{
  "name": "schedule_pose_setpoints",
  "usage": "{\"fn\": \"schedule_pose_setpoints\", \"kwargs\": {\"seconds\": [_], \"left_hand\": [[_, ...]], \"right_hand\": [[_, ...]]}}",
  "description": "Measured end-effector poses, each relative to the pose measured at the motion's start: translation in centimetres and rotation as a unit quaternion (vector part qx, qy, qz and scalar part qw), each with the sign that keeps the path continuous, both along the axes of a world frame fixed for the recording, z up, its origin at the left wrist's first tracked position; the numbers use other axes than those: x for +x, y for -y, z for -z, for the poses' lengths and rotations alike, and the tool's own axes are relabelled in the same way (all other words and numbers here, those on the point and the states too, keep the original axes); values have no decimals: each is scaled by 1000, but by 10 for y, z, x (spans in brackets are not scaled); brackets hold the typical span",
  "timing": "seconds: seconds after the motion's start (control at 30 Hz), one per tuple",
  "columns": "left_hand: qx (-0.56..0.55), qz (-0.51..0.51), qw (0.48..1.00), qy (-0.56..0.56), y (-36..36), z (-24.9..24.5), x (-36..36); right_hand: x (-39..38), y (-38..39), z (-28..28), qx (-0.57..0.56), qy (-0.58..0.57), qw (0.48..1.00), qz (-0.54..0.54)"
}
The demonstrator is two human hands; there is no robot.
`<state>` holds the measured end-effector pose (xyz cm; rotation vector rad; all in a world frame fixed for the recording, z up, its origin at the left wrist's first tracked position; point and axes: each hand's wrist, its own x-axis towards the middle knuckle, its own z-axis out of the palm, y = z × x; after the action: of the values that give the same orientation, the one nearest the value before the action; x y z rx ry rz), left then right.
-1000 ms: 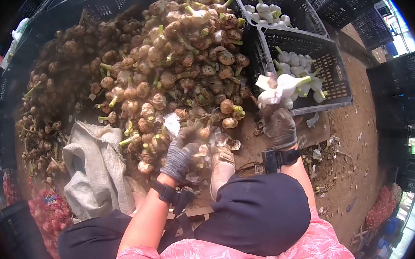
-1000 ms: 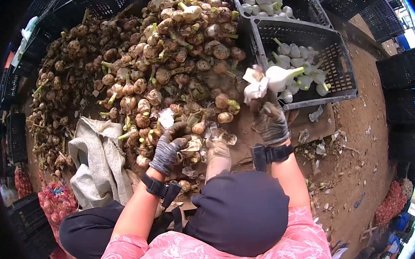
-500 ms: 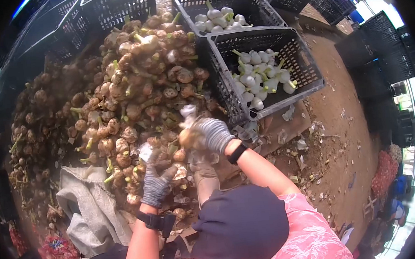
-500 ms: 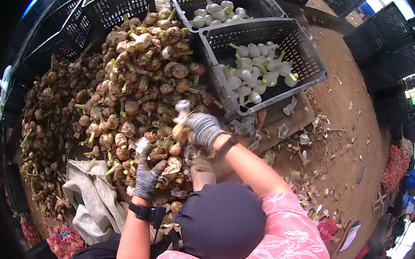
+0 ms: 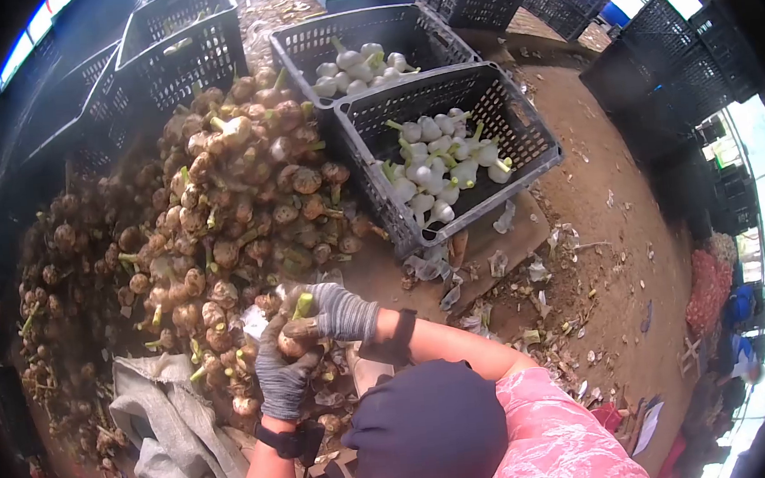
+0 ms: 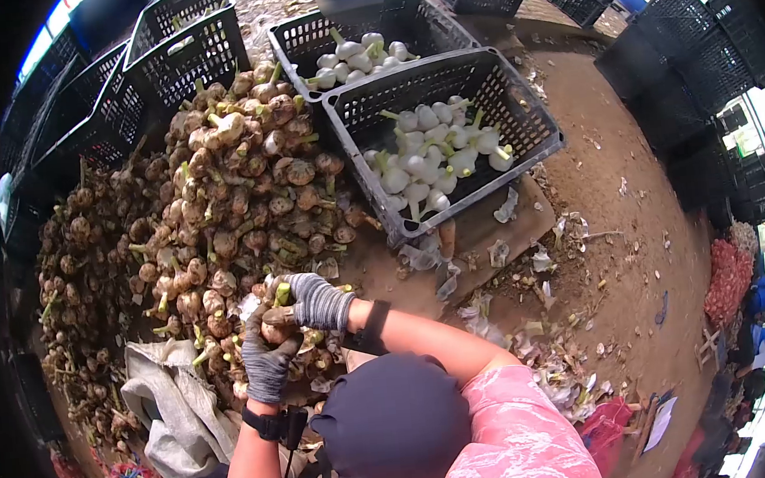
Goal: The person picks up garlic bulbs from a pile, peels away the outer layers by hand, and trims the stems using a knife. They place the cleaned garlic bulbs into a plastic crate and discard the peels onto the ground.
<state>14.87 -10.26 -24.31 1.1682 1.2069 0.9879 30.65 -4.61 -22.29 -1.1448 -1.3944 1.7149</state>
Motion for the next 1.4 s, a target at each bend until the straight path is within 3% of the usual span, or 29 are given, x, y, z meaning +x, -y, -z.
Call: {"fn": "schedule_pose_setpoints", "kwargs": {"seconds": [0.17,0.23,0.3,0.37,0.4,0.43,0.5,0.53,0.57,0.63,0.7,0.77,0.83,0.9,0.97,1.03,1.13,1.17,1.23,1.27,1.3,1.4], "left_hand": [[-82,-10,994,71,-2,-29,0],[-122,-10,971,205,-3,-30,-2],[-95,15,974,207,-3,-18,-8],[-150,80,918,359,-6,-20,-13],[-153,74,956,238,-8,-21,-9],[-155,72,956,237,-7,-26,-5],[-235,-83,885,393,-4,-38,1],[-48,23,995,88,-8,-67,12],[-85,42,995,-25,-13,3,-29],[-189,7,939,288,-19,-41,-15],[-167,51,930,322,-20,-35,-16],[-146,11,949,278,-16,-46,-7],[-127,11,960,249,-12,-36,-7],[-91,34,974,207,-13,-48,-8],[10,42,992,122,-14,-50,-4],[9,56,991,125,-12,-33,-10],[-95,44,976,191,-10,-48,-12],[-80,40,978,186,-11,-46,-11],[-188,43,950,246,-14,-59,-12],[-188,5,924,334,-11,-56,-8],[-188,4,924,334,-11,-55,-9],[-209,10,918,336,-15,-49,-12]], "right_hand": [[4,2,0,-13,-86,996,-9],[8,2,-11,-35,-145,989,-18],[17,1,-26,-32,-142,988,-55],[20,1,-32,-55,-200,976,-65],[22,0,-31,-65,-208,973,-81],[23,0,-30,-67,-209,972,-82],[23,-1,-28,114,-57,988,-85],[25,0,-22,112,-8,990,-88],[28,0,-12,91,0,993,-77],[27,2,-16,48,-28,998,-43],[29,1,-15,-30,22,998,-46],[24,3,-12,-1,-10,1000,22],[19,5,-20,15,5,1000,27],[12,5,-31,-25,-52,998,9],[11,2,-22,-6,-66,998,10],[9,6,-18,-39,-88,995,-2],[9,8,-21,18,-19,1000,-12],[12,7,-23,20,-17,1000,-10],[14,8,-28,35,-12,999,-31],[13,10,-22,24,-47,998,-30],[12,12,-21,24,-46,998,-32],[10,13,-29,-89,-132,987,-21]]}}
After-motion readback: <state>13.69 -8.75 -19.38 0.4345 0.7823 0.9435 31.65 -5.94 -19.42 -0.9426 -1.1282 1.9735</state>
